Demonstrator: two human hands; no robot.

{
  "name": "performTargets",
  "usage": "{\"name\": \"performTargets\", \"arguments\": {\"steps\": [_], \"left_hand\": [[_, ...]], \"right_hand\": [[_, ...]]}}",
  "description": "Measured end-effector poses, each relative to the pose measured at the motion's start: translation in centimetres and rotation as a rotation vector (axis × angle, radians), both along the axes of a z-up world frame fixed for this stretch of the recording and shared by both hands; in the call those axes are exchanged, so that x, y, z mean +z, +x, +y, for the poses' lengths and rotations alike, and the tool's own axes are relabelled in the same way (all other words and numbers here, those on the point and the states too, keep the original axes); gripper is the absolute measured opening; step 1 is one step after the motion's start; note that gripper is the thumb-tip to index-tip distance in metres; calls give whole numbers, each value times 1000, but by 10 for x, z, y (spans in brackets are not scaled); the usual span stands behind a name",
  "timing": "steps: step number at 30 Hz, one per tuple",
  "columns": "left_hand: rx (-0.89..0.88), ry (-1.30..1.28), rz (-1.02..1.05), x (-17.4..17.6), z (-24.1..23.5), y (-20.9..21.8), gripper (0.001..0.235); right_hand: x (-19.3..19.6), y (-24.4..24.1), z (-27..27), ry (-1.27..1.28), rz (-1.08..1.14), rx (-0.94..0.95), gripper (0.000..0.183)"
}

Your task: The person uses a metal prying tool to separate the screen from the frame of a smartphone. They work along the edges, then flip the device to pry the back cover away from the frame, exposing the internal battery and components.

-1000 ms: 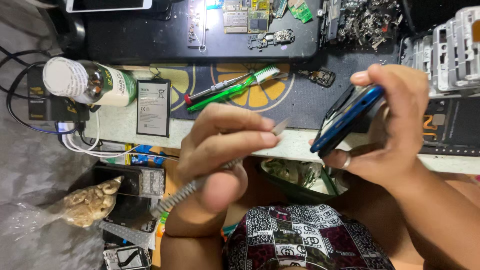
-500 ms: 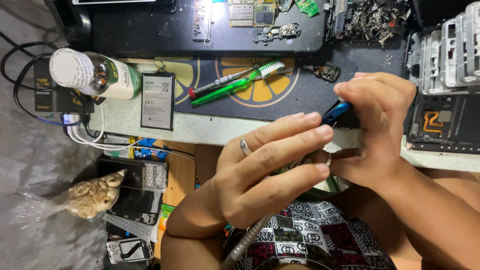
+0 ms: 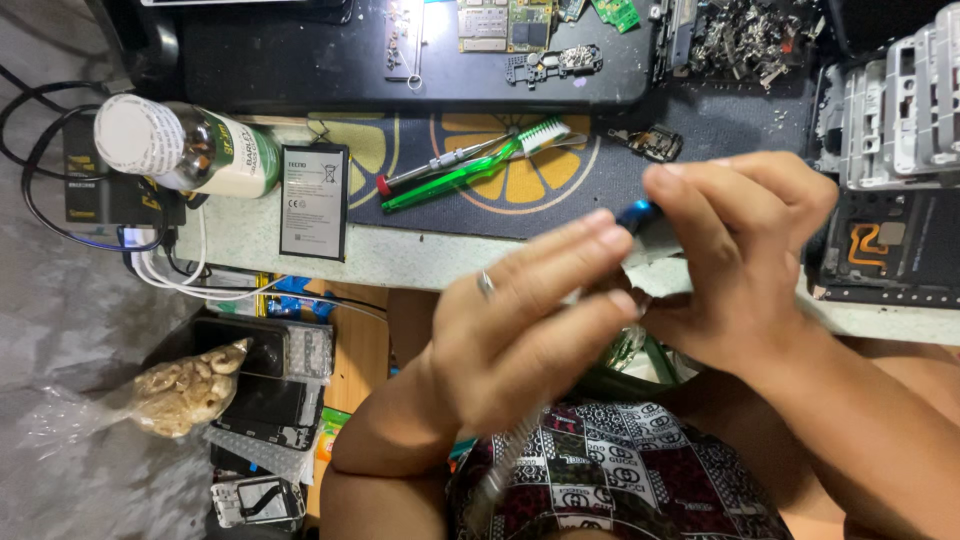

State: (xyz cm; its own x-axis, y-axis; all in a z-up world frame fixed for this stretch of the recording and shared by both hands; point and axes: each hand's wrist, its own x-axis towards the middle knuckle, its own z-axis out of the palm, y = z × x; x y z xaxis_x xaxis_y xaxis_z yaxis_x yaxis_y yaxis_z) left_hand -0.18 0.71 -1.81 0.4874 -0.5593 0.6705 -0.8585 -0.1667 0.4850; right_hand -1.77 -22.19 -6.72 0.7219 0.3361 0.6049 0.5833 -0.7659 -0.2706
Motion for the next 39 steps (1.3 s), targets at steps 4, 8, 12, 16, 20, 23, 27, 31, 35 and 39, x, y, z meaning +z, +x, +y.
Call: {"name": "performTargets", "arguments": {"steps": [4, 8, 12, 16, 20, 23, 27, 31, 35, 39], "left_hand": [[164, -227, 115, -42, -14, 9, 15], [279, -344, 174, -86, -16, 12, 15], [269, -416, 252, -109, -12, 14, 15], [279, -390, 150, -114, -15, 16, 21], [360, -195, 33, -112, -11, 15, 27], [356, -198, 54, -110, -9, 12, 27], [396, -266, 55, -109, -13, 13, 22], [358, -397, 259, -113, -11, 12, 20], [336, -444, 393, -114, -6, 10, 21], [260, -435, 435, -114, -4, 9, 26]], "right_hand": [[-6, 12, 5, -118, -2, -15, 76], [-10, 26, 10, -272, -18, -10, 77], [-13, 32, 15, -336, -22, 5, 78], [-14, 35, 15, -321, 16, 32, 80], [-14, 39, 13, -318, 52, 69, 84], [-13, 40, 13, -323, 68, 86, 85], [-11, 42, 12, -305, 104, 129, 84], [-10, 44, 14, -324, 71, 146, 79], [-10, 45, 16, -339, 59, 142, 79], [-12, 46, 15, -357, 56, 142, 79]]}}
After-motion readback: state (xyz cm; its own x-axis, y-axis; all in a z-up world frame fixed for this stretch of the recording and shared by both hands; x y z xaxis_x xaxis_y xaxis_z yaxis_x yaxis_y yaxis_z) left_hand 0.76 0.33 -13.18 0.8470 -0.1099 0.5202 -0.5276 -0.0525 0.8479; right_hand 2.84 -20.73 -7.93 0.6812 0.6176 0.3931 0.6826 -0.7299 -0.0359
